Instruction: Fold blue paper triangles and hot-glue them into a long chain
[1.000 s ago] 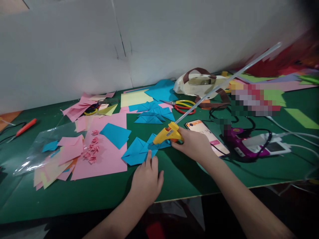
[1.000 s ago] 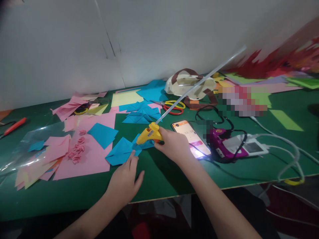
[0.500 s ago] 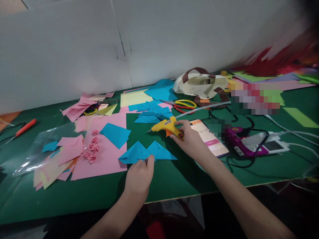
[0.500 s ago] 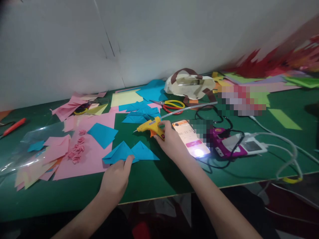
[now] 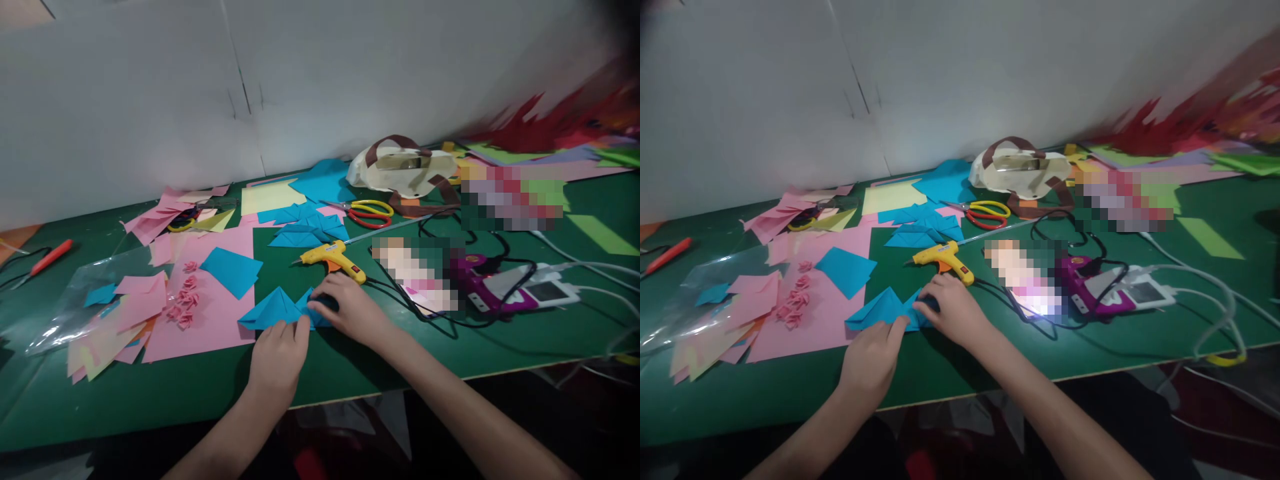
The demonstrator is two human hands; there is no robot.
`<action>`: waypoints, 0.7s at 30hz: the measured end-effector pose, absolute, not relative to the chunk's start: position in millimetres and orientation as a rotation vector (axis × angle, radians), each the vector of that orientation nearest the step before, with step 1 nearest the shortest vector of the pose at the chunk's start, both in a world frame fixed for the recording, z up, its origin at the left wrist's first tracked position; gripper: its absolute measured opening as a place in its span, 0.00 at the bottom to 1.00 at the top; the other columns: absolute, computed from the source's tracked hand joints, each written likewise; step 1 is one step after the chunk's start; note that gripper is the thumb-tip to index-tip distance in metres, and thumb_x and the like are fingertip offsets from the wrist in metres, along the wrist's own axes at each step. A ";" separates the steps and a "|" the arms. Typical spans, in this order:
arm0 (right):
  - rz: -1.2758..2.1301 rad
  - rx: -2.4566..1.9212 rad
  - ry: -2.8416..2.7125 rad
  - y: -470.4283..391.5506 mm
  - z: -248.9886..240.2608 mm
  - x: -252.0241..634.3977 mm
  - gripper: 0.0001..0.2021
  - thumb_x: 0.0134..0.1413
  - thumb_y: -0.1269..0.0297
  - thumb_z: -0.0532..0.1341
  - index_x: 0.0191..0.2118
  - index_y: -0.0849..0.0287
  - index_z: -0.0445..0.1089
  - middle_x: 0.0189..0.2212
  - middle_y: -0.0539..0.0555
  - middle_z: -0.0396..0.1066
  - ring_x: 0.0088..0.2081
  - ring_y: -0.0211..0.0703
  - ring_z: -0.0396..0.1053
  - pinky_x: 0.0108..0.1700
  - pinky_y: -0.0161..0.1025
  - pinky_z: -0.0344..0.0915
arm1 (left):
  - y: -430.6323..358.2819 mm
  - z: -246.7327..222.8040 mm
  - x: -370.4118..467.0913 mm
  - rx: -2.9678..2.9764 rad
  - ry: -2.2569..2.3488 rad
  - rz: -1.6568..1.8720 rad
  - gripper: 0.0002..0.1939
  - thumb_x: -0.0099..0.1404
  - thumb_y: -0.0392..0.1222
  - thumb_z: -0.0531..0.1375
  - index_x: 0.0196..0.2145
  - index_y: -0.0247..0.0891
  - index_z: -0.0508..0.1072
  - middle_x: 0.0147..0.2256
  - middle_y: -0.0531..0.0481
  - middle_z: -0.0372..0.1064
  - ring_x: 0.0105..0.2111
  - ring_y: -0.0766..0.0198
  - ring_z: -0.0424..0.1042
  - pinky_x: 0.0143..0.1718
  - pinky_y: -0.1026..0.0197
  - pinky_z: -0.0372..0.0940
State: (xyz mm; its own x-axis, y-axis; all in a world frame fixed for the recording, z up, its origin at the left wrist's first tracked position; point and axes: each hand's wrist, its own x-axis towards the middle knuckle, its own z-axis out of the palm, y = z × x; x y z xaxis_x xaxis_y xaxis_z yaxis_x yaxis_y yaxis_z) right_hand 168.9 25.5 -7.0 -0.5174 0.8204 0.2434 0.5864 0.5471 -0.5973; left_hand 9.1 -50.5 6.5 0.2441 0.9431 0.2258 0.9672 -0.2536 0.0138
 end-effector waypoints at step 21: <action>1.074 -1.119 -2.181 13.9 1.0 161.8 0.07 0.51 0.70 0.59 0.35 0.57 0.74 0.31 0.51 0.73 0.34 0.41 0.68 0.37 0.37 0.60 | -21.2 15.6 -16.4 -2.642 -2.157 -0.669 0.08 0.55 0.33 0.63 0.25 0.39 0.66 0.41 0.50 0.69 0.45 0.57 0.68 0.45 0.54 0.63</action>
